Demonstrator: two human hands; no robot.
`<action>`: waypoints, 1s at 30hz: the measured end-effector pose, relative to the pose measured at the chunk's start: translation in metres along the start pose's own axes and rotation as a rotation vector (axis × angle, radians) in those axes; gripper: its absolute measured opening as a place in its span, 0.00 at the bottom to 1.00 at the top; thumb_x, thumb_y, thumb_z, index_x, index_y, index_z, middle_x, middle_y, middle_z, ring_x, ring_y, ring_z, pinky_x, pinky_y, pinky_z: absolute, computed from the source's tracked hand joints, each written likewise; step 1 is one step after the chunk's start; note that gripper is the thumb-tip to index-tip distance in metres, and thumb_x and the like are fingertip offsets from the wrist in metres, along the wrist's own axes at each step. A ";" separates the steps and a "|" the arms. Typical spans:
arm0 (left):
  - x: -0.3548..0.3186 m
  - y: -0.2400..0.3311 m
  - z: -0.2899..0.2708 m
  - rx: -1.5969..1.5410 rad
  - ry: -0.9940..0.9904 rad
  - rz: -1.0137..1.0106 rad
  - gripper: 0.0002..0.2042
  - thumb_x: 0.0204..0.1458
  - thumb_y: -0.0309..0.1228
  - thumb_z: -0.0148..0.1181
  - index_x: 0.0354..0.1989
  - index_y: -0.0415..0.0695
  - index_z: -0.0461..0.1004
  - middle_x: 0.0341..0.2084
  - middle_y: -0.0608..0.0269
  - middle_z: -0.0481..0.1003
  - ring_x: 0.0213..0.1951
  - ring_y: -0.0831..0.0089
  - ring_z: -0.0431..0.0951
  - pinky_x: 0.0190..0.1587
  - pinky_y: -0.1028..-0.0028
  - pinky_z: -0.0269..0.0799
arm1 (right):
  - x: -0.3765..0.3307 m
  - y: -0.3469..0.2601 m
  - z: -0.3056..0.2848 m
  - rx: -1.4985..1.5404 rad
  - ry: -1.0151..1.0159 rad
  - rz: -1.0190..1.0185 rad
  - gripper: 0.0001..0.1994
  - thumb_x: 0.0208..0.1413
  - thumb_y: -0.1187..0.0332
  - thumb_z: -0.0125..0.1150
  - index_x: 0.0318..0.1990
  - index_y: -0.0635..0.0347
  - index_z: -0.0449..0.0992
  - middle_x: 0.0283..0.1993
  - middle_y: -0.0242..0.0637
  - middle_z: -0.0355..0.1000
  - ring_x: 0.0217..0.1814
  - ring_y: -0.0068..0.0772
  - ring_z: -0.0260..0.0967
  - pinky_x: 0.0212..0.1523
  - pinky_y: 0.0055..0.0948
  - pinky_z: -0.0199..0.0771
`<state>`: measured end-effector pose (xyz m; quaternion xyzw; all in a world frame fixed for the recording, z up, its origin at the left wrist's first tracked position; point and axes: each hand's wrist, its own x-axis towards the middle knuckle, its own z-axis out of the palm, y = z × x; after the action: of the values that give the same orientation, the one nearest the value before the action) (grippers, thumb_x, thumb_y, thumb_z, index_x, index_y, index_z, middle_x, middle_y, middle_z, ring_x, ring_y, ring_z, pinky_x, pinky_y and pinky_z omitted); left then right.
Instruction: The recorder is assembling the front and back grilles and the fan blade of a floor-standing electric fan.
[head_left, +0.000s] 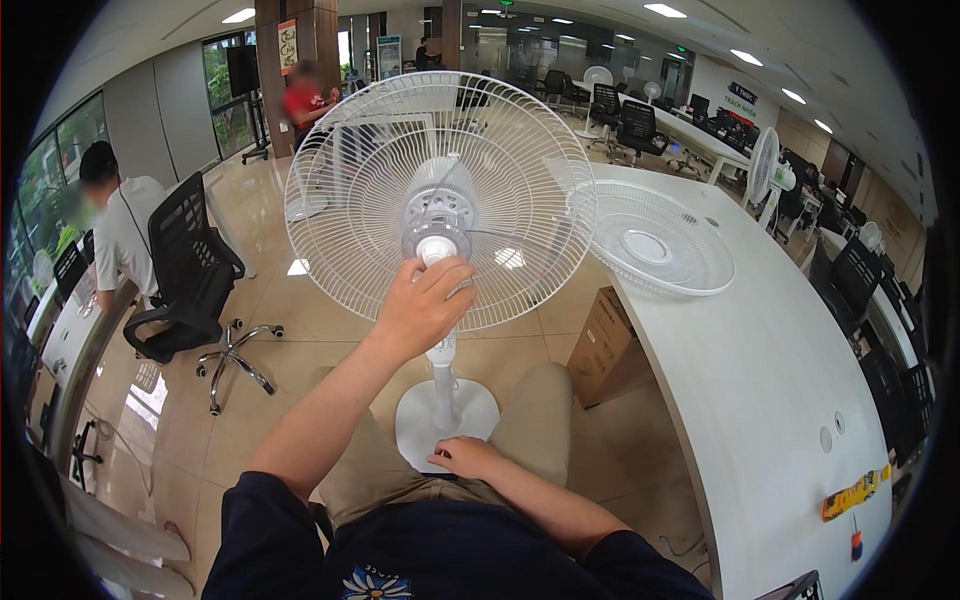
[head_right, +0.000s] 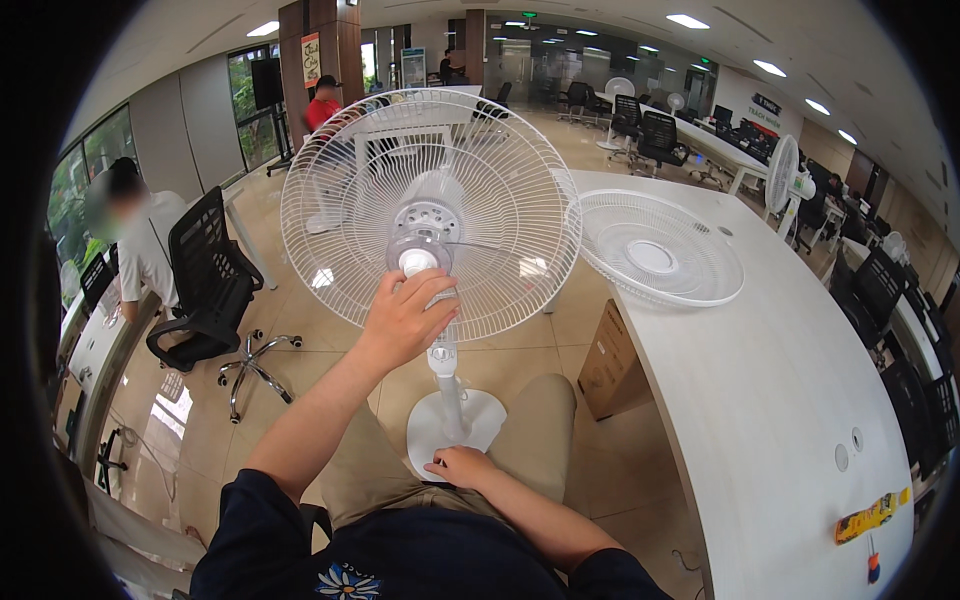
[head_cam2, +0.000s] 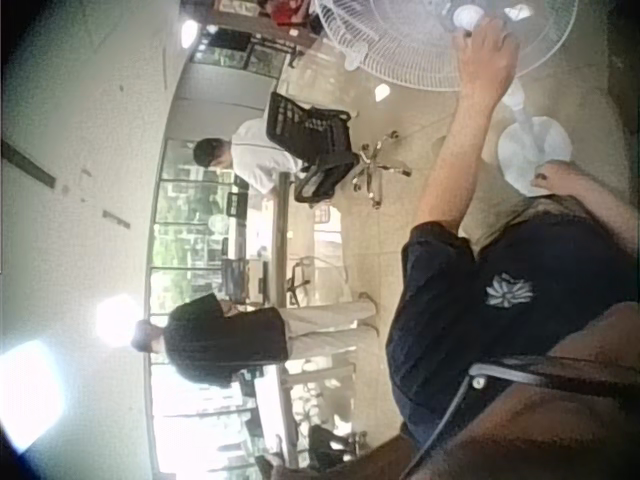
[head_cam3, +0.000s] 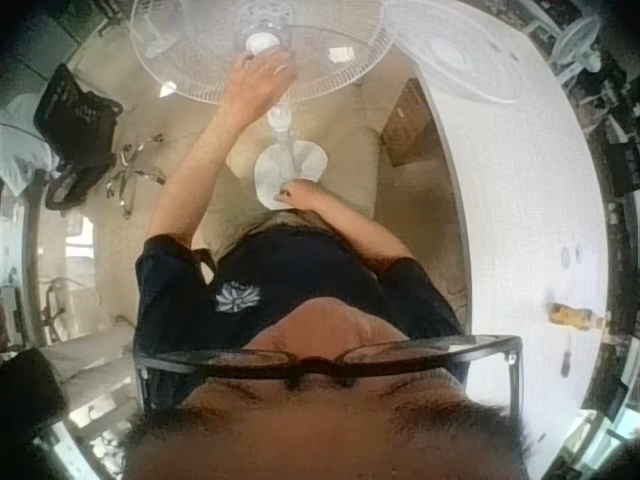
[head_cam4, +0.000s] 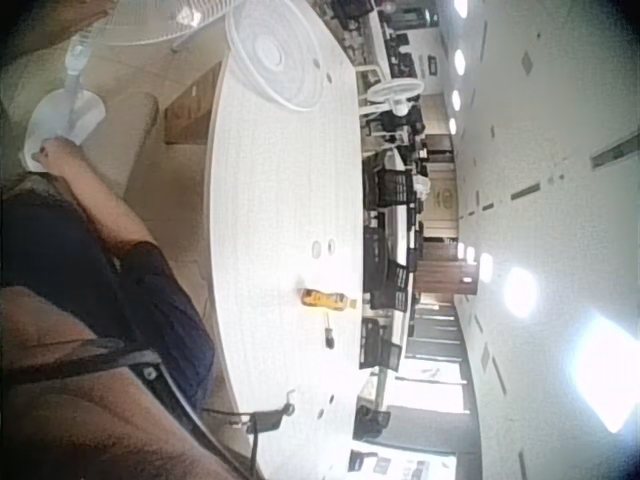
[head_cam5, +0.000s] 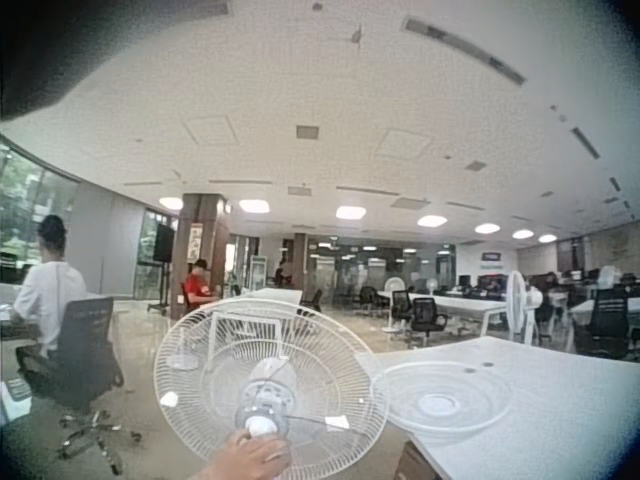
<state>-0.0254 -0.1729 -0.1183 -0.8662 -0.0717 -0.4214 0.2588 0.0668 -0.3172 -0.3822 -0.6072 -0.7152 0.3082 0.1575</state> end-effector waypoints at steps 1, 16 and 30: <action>0.000 0.000 0.000 0.000 -0.002 0.000 0.11 0.46 0.32 0.73 0.39 0.52 0.80 0.52 0.71 0.75 0.58 0.72 0.74 0.52 0.63 0.64 | 0.000 0.000 0.000 -0.001 0.000 0.001 0.22 0.65 0.45 0.58 0.44 0.55 0.83 0.42 0.44 0.82 0.47 0.50 0.79 0.48 0.47 0.77; -0.007 -0.003 0.000 -0.075 0.217 -0.003 0.15 0.44 0.29 0.75 0.42 0.52 0.80 0.47 0.70 0.77 0.48 0.71 0.77 0.48 0.65 0.66 | 0.001 0.002 0.002 -0.021 -0.008 -0.005 0.22 0.65 0.45 0.58 0.45 0.54 0.83 0.43 0.44 0.82 0.47 0.50 0.79 0.48 0.46 0.77; 0.006 -0.015 -0.001 0.087 0.317 -0.143 0.16 0.46 0.30 0.73 0.46 0.54 0.81 0.41 0.74 0.77 0.43 0.73 0.77 0.45 0.69 0.64 | 0.001 0.005 0.005 -0.038 -0.007 -0.019 0.21 0.64 0.45 0.59 0.46 0.54 0.83 0.44 0.44 0.82 0.48 0.51 0.79 0.49 0.47 0.77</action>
<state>-0.0273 -0.1607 -0.1077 -0.7696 -0.1095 -0.5666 0.2733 0.0677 -0.3170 -0.3890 -0.6023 -0.7272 0.2952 0.1460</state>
